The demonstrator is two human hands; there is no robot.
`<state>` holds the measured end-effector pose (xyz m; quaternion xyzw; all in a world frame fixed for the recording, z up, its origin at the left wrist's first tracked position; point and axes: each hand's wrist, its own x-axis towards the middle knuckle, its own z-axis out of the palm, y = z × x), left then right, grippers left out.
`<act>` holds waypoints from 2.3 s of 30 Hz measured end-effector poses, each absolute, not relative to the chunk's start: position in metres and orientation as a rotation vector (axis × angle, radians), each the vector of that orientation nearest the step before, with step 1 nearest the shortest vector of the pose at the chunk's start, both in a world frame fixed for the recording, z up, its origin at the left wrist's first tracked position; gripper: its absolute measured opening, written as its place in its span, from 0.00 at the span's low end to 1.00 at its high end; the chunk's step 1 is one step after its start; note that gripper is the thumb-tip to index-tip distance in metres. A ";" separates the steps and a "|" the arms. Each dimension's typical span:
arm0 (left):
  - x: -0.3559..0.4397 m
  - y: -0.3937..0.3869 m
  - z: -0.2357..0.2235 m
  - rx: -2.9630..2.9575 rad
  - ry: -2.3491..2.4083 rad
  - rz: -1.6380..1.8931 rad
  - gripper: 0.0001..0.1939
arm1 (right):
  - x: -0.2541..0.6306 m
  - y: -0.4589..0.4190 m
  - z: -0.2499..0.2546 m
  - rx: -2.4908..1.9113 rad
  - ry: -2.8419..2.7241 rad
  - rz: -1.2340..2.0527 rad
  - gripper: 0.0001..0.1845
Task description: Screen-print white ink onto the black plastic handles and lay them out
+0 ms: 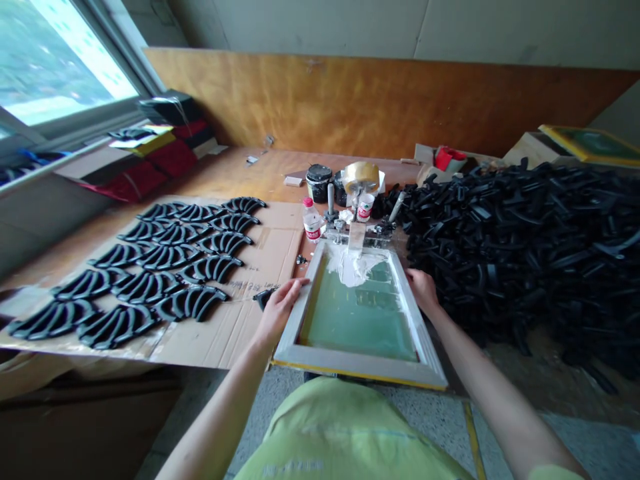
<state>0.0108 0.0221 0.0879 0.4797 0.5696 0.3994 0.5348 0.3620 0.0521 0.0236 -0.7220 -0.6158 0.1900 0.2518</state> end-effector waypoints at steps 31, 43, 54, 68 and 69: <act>0.002 0.016 -0.035 1.126 1.411 0.833 0.34 | 0.288 0.059 0.034 -1.074 -2.571 0.294 0.13; 0.007 0.017 -0.018 0.994 1.352 0.872 0.37 | 0.285 0.051 0.015 -1.046 -2.366 0.291 0.14; 0.013 0.028 0.106 1.074 1.284 0.981 0.26 | 0.334 0.146 0.070 -1.518 -1.829 0.275 0.25; 0.077 0.024 0.062 0.675 1.120 0.799 0.30 | 0.265 0.030 0.004 -1.634 -2.116 0.120 0.05; 0.080 0.012 0.049 0.618 1.105 0.720 0.28 | 0.254 0.021 0.009 -1.560 -2.143 0.105 0.06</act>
